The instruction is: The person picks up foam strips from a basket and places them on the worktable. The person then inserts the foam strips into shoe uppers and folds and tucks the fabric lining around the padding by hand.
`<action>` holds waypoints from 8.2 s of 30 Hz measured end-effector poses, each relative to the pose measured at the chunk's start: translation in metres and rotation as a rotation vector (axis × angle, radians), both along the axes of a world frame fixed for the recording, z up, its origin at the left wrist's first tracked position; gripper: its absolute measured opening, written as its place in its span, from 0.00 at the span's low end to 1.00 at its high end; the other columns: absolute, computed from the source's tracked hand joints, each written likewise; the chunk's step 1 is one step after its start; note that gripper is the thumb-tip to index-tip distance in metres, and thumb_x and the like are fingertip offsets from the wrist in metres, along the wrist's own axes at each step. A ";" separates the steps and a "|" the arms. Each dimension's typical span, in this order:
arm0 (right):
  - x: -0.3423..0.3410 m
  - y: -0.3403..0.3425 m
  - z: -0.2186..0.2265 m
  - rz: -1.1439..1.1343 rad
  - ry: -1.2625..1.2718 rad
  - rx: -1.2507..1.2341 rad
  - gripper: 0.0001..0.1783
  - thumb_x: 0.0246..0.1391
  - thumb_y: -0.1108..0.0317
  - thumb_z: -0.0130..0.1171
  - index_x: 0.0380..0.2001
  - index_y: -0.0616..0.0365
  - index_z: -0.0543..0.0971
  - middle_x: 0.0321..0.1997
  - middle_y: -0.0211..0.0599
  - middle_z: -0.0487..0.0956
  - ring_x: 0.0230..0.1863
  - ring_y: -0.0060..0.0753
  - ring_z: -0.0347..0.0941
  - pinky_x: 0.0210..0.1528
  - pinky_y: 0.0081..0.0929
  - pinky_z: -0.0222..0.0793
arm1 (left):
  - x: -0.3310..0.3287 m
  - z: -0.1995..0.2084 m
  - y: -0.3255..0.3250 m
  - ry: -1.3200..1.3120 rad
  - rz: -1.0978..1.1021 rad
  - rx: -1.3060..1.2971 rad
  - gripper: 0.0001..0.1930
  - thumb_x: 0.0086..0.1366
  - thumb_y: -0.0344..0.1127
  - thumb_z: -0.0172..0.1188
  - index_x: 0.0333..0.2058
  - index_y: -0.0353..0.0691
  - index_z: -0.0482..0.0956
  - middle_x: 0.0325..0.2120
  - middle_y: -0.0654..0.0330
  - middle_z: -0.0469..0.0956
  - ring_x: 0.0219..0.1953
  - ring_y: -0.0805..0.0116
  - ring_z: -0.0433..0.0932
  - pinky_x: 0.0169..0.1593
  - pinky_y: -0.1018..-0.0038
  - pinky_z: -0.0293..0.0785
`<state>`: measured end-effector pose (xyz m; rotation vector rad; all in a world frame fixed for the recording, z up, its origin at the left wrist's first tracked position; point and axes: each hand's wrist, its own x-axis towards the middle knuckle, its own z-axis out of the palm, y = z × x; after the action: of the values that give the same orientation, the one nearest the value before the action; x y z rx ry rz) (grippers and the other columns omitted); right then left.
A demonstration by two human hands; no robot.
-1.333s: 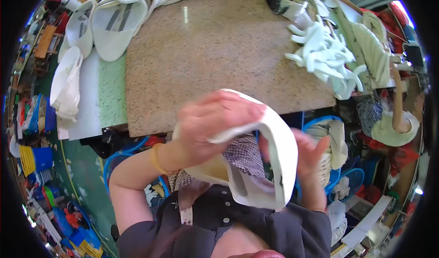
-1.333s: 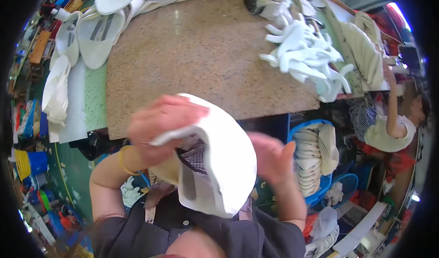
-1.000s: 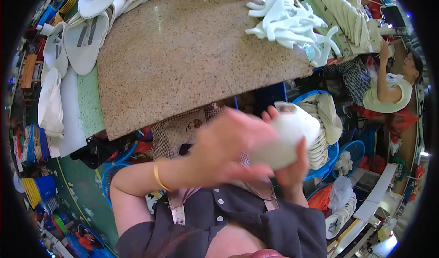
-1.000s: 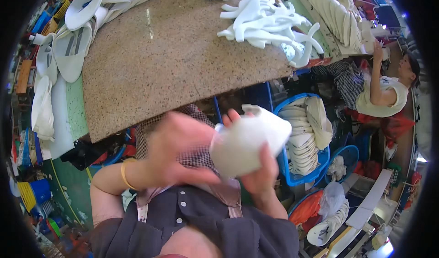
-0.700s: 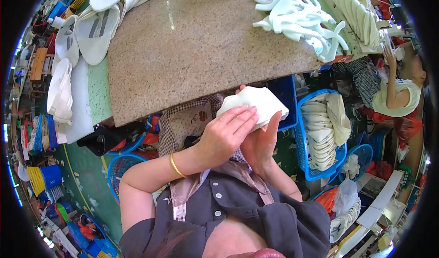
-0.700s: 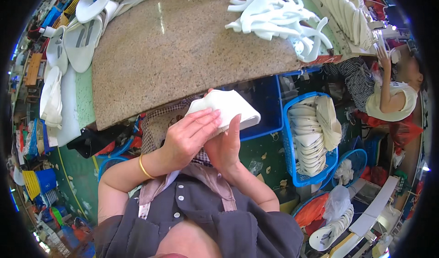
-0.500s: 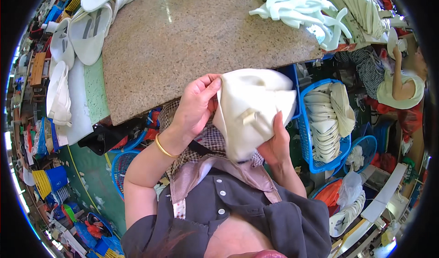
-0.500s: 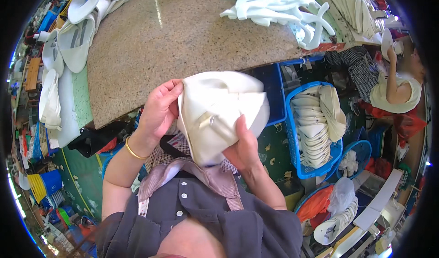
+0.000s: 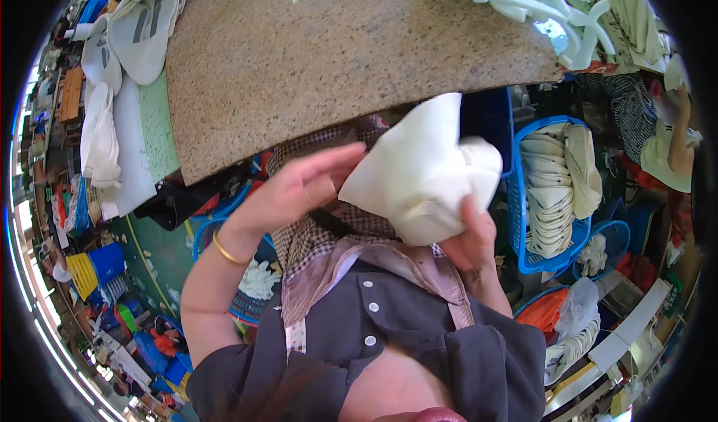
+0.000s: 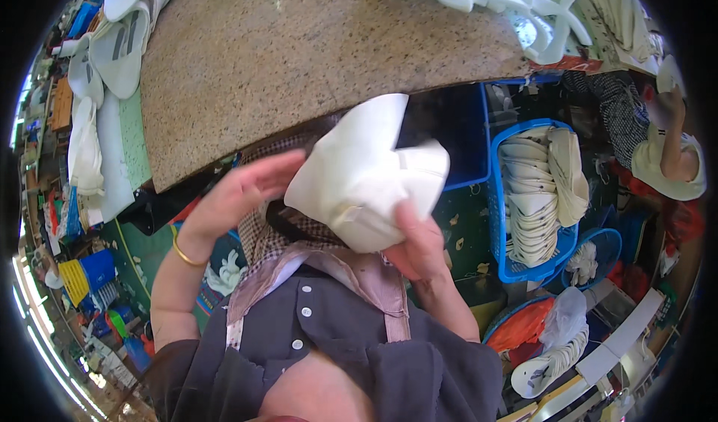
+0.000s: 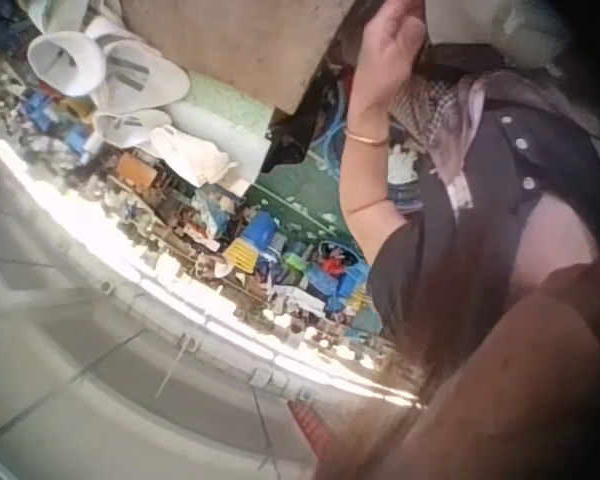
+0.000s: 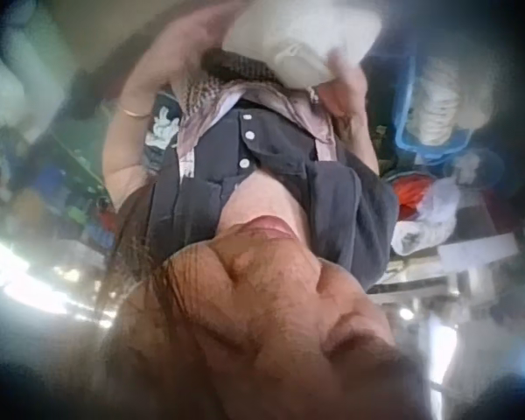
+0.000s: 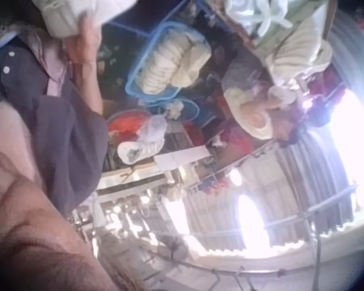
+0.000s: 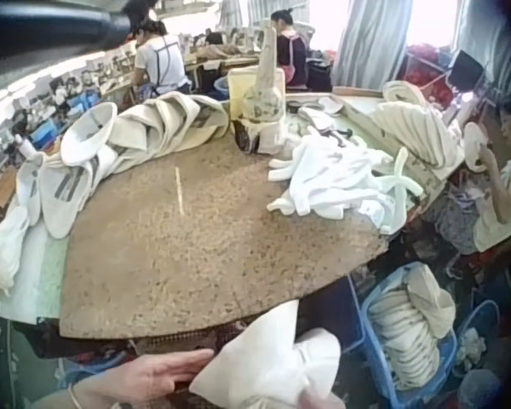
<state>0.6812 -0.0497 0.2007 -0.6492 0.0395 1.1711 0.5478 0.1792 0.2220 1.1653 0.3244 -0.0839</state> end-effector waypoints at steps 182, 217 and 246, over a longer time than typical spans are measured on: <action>-0.037 0.003 -0.021 -0.254 0.177 -0.348 0.36 0.47 0.71 0.60 0.59 0.61 0.58 0.58 0.41 0.67 0.58 0.38 0.65 0.62 0.39 0.59 | 0.034 -0.021 -0.034 -0.323 -0.027 0.947 0.19 0.52 0.37 0.67 0.39 0.36 0.73 0.35 0.57 0.72 0.36 0.64 0.73 0.41 0.72 0.70; -0.021 0.030 -0.026 -0.396 0.197 -0.059 0.20 0.59 0.68 0.51 0.55 0.57 0.66 0.54 0.33 0.71 0.56 0.30 0.66 0.59 0.34 0.61 | 0.063 -0.016 -0.033 -0.131 -0.346 1.132 0.12 0.52 0.36 0.64 0.26 0.33 0.73 0.21 0.53 0.73 0.23 0.55 0.72 0.29 0.68 0.68; -0.025 0.020 -0.019 -0.173 0.366 -0.116 0.29 0.44 0.73 0.65 0.52 0.58 0.68 0.48 0.35 0.74 0.50 0.30 0.70 0.57 0.33 0.62 | 0.051 -0.016 -0.010 0.100 -0.842 0.232 0.19 0.57 0.40 0.54 0.17 0.27 0.72 0.08 0.52 0.64 0.13 0.74 0.65 0.21 0.72 0.63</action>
<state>0.6560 -0.0302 0.1817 -0.5144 0.4676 1.1117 0.5984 0.1693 0.2064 1.4675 -0.0927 -0.8600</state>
